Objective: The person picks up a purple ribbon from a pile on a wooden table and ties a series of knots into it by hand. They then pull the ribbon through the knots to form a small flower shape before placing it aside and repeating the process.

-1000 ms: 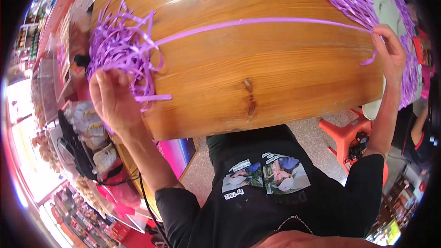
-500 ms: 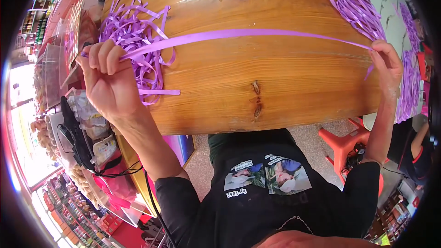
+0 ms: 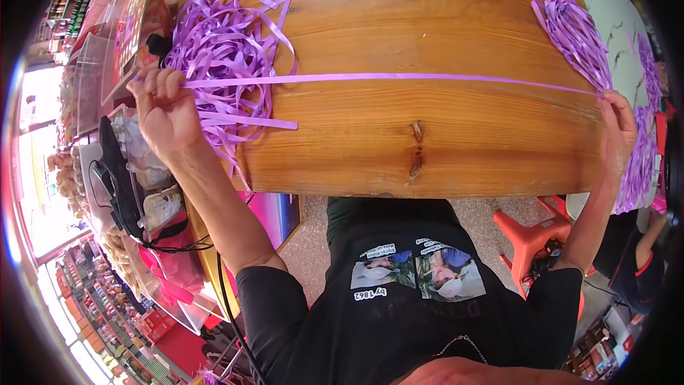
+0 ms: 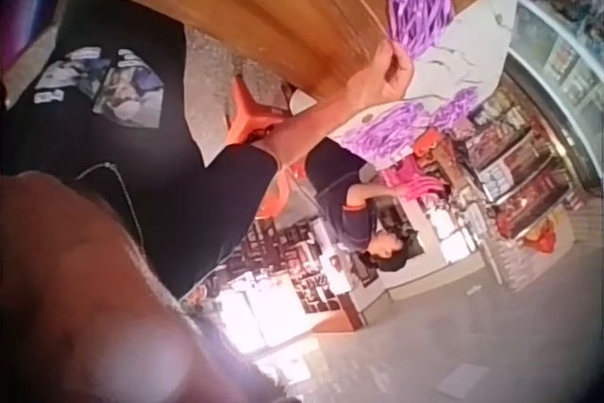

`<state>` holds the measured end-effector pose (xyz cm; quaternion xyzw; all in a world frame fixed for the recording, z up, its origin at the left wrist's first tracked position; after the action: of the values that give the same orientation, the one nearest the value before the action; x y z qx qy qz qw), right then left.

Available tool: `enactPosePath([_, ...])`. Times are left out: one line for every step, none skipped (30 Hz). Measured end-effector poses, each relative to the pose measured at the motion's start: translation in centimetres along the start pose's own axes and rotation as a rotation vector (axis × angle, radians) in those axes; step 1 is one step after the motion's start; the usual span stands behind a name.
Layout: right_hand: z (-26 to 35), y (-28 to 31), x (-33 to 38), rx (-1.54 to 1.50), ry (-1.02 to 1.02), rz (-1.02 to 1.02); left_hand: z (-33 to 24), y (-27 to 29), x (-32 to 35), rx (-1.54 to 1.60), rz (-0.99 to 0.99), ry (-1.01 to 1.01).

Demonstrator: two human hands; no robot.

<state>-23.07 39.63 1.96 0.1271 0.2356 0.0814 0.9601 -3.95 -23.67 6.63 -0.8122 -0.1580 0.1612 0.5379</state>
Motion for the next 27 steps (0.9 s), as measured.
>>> enactPosePath([-0.1, -0.1, -0.2, -0.006, 0.002, 0.006, 0.6, 0.0, 0.4, -0.136, -0.027, -0.01])
enactPosePath([-0.5, 0.1, -0.3, -0.132, -0.045, -0.054, 1.5, -0.3, 0.6, -0.272, -0.053, -0.018])
enactPosePath([-0.8, 0.2, -0.4, -0.257, -0.094, -0.112, 2.6, -0.3, 1.0, -0.346, -0.105, -0.013])
enactPosePath([-0.7, 0.0, -0.7, -0.259, -0.092, -0.105, 4.0, -0.7, 1.3, -0.346, -0.109, -0.019])
enactPosePath([-0.7, 0.5, -0.4, -0.242, -0.096, -0.107, 6.5, -1.0, 1.1, -0.475, -0.161, 0.002])
enactPosePath([-0.6, 0.8, -0.3, -0.234, -0.098, -0.106, 8.4, -1.5, 1.2, -0.61, -0.213, 0.017])
enactPosePath([0.0, 0.5, -0.4, -0.23, -0.1, -0.109, 9.8, -2.1, 1.5, -0.608, -0.211, 0.021])
enactPosePath([1.6, -1.3, -1.1, -0.281, -0.046, -0.067, 10.5, -3.2, 2.3, -0.644, -0.195, 0.035])
enactPosePath([3.0, -2.8, -1.4, -0.312, 0.003, -0.036, 12.1, -3.4, 2.6, -0.669, -0.171, 0.069])
enactPosePath([4.1, -4.3, -1.6, -0.303, 0.001, -0.042, 13.1, -3.7, 3.1, -0.664, -0.166, 0.077])
enactPosePath([5.9, -6.2, -1.8, -0.231, 0.092, 0.026, 14.4, -4.2, 3.3, -0.716, -0.102, 0.119])
enactPosePath([7.6, -8.2, -2.1, -0.16, 0.18, 0.095, 15.8, -4.8, 3.8, -0.769, -0.037, 0.158])
enactPosePath([8.2, -11.0, -2.6, -0.132, 0.265, 0.179, 16.4, -4.9, 4.7, -0.834, -0.059, 0.146])
enactPosePath([10.0, -12.8, -2.7, -0.063, 0.348, 0.249, 17.2, -5.1, 4.9, -0.817, -0.048, 0.164])
enactPosePath([11.3, -14.7, -2.6, -0.1, 0.344, 0.263, 17.8, -5.5, 5.3, -0.891, 0.017, 0.149])
enactPosePath([12.6, -16.2, -2.6, -0.125, 0.338, 0.271, 18.5, -6.1, 5.5, -0.955, 0.092, 0.138])
enactPosePath([13.5, -17.6, -2.5, -0.164, 0.35, 0.308, 19.0, -6.5, 5.7, -0.957, 0.155, 0.145])
enactPosePath([14.2, -18.6, -2.6, -0.206, 0.364, 0.344, 19.5, -6.6, 5.6, -0.949, 0.164, 0.156])
enactPosePath([14.7, -19.1, -2.8, -0.195, 0.358, 0.338, 19.8, -7.1, 5.7, -1.091, 0.197, 0.084])
enactPosePath([15.3, -20.0, -2.9, -0.21, 0.392, 0.408, 19.9, -7.6, 5.8, -1.234, 0.225, 0.006])
enactPosePath([15.7, -20.8, -2.8, -0.226, 0.426, 0.48, 20.1, -7.6, 5.8, -1.232, 0.226, 0.012])
enactPosePath([15.7, -21.2, -3.0, -0.224, 0.421, 0.479, 20.2, -7.6, 5.8, -1.257, 0.234, 0.019])
enactPosePath([15.7, -21.8, -3.0, -0.248, 0.441, 0.533, 20.5, -7.7, 5.7, -1.28, 0.244, 0.025])
enactPosePath([15.9, -22.3, -2.9, -0.273, 0.461, 0.587, 20.7, -7.7, 5.6, -1.275, 0.245, 0.03])
enactPosePath([15.7, -22.6, -2.8, -0.269, 0.456, 0.588, 20.8, -8.1, 5.6, -1.318, 0.298, -0.034])
enactPosePath([15.5, -22.8, -2.7, -0.278, 0.442, 0.568, 21.0, -8.4, 5.7, -1.359, 0.352, -0.098])
enactPosePath([15.2, -23.0, -2.6, -0.287, 0.429, 0.547, 21.1, -8.4, 5.7, -1.355, 0.351, -0.093])
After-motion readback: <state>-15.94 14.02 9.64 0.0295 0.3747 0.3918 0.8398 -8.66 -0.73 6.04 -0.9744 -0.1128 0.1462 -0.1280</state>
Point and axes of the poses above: each hand's wrist, its own x-axis away from the middle knuckle, its own y-axis out of the back of the hand, z = x × y, the point moved 6 cm from there along -x, towards the middle knuckle, and after that the axes turned 10 degrees about y, right-handed, at the moved point
